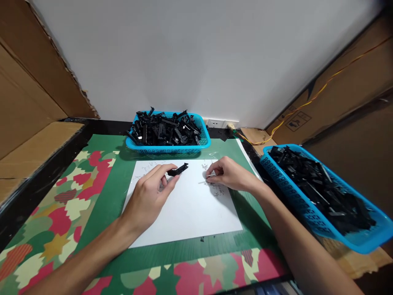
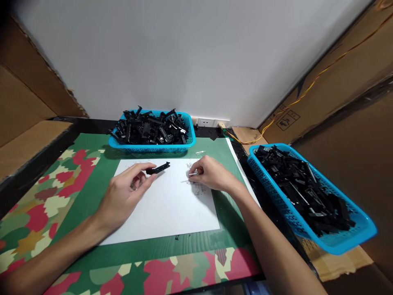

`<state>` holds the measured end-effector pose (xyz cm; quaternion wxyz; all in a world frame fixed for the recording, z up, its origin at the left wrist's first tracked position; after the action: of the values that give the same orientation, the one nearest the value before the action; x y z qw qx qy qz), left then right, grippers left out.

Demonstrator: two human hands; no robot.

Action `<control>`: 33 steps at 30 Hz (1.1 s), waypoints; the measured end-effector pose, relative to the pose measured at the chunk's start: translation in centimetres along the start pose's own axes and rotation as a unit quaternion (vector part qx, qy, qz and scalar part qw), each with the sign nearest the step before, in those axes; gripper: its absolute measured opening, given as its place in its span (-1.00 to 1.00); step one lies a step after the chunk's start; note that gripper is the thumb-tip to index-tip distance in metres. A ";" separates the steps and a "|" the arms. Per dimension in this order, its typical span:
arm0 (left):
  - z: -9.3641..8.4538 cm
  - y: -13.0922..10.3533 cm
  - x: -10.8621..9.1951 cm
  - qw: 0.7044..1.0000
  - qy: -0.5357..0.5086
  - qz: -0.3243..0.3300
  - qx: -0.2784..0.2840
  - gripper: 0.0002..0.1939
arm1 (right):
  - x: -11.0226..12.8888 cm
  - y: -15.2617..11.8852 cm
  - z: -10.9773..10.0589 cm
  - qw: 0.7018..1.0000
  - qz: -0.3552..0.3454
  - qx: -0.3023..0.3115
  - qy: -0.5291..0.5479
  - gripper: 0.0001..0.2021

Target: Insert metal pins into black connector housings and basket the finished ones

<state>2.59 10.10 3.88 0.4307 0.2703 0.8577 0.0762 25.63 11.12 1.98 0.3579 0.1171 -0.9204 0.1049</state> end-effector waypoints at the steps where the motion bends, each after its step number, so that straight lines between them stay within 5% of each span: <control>1: 0.1 -0.1 0.0 1.000 0.002 0.000 0.004 -0.77 | 0.0 0.0 0.1 1.000 0.000 0.003 0.002 -0.89; 10: 1.5 -0.4 0.0 0.999 -0.001 -0.014 0.051 -0.81 | 0.8 -0.1 0.7 1.000 0.011 0.003 -0.011 -0.86; 16: 2.1 -0.6 1.2 0.994 -0.030 -0.079 0.075 -0.86 | 0.4 -0.3 1.4 0.999 0.048 -0.001 -0.010 -0.87; 28: 3.5 -0.7 -0.6 0.979 -0.142 -0.061 0.136 -0.74 | 2.2 -1.3 3.2 0.965 0.003 0.027 0.260 -0.71; 33: 4.1 -0.9 -0.9 0.968 -0.182 -0.072 0.158 -0.77 | 3.6 -1.3 4.2 0.957 -0.020 0.036 0.288 -0.69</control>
<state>5.85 8.49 1.70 0.5355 0.2818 0.7834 -0.1419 20.78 8.18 1.52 0.6051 0.1134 -0.7717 0.1595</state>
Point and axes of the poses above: each hand's wrist, its own y-axis towards the middle knuckle, its own z-axis out of the palm, x = y × z, the point moved 10 cm from there along y, towards the middle knuckle, and after that the axes turned 2 degrees about x, right-handed, at the moved point
